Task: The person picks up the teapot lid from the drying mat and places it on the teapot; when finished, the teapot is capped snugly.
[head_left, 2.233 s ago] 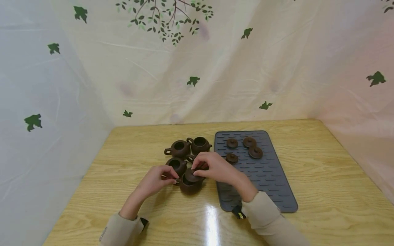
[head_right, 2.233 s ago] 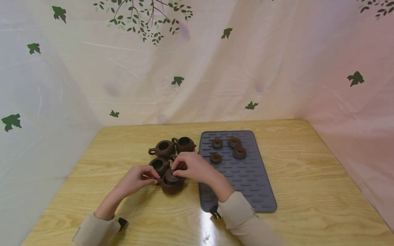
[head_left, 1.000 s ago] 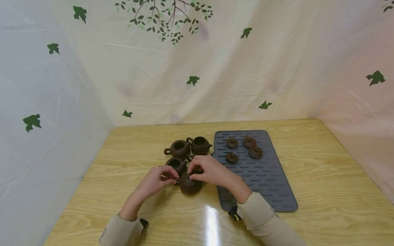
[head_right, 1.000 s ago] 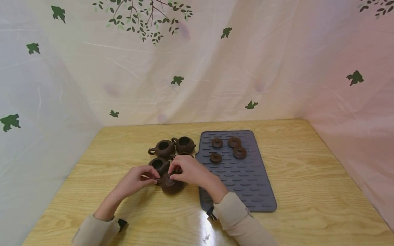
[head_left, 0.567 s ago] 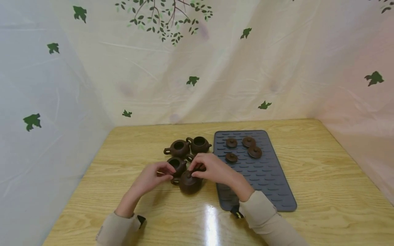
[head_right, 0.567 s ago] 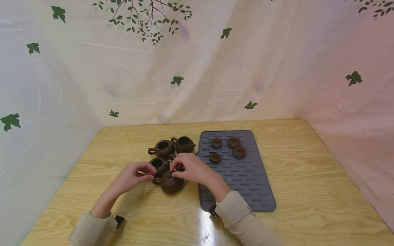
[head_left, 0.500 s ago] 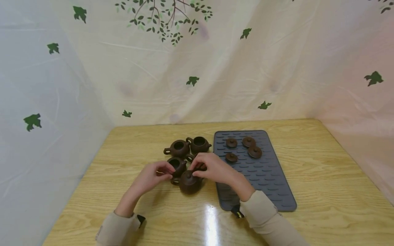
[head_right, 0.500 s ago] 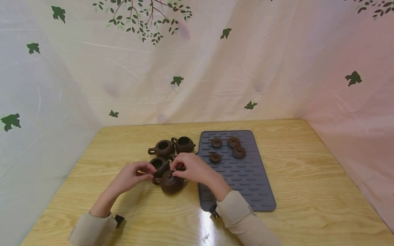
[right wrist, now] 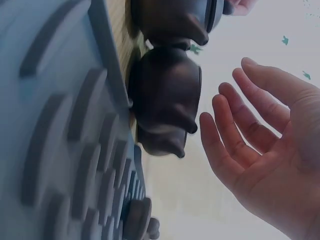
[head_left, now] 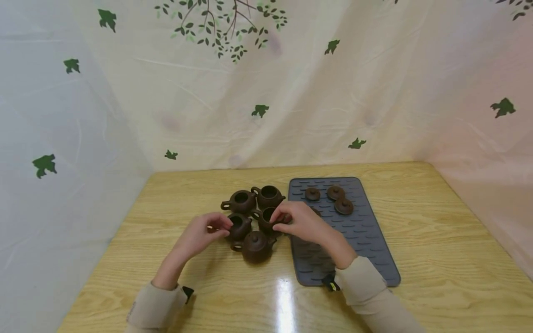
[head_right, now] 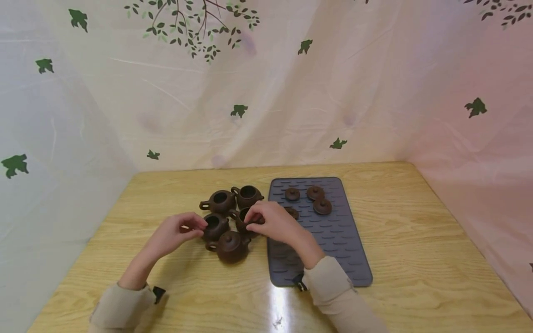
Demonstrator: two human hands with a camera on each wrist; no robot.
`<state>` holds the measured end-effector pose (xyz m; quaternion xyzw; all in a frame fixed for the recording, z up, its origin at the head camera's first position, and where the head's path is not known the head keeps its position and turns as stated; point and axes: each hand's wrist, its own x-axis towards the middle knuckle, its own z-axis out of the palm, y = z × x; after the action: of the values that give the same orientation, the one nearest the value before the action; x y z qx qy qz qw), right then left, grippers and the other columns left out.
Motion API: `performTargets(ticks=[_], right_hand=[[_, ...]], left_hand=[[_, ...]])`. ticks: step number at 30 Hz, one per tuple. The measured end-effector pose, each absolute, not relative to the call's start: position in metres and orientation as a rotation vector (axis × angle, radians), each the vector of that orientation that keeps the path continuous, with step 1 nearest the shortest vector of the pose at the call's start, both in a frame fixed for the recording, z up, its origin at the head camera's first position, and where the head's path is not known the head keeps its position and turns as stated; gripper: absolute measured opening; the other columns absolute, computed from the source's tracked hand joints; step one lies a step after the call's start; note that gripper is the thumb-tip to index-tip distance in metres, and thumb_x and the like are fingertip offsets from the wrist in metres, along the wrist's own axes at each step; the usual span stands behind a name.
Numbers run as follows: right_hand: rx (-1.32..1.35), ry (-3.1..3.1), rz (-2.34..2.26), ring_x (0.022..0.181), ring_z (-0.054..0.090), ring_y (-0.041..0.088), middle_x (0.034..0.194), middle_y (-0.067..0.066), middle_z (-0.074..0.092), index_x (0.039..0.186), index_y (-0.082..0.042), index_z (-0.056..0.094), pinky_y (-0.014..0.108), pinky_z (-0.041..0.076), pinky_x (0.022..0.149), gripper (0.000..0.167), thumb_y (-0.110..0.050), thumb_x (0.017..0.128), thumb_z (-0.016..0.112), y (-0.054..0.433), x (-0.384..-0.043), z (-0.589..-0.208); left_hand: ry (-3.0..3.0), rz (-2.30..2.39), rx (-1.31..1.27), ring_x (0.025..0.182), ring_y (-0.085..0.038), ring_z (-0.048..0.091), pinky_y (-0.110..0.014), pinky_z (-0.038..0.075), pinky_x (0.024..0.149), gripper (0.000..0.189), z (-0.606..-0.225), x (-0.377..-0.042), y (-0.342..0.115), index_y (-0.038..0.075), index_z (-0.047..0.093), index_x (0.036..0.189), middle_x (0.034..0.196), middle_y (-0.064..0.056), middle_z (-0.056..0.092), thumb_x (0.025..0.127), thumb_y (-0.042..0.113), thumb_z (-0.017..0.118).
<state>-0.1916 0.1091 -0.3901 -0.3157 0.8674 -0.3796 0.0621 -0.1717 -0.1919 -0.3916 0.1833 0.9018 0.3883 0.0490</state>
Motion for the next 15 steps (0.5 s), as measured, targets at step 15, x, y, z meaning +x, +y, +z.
performTargets(ticks=[15], right_hand=[[-0.865,2.678,-1.231,0.099,0.067,0.018,0.109,0.003,0.07,0.108,-0.011,0.072,0.032,0.058,0.085,0.016,-0.016,0.093,0.07,0.139,-0.199,-0.393]], left_hand=[[2.781,1.248,0.551,0.093,-0.023,0.07,-0.034,0.061,0.081,0.016,-0.392,-0.179,-0.198,0.003,0.071,0.106,0.101,-0.013,0.074,0.09,0.002,0.07]])
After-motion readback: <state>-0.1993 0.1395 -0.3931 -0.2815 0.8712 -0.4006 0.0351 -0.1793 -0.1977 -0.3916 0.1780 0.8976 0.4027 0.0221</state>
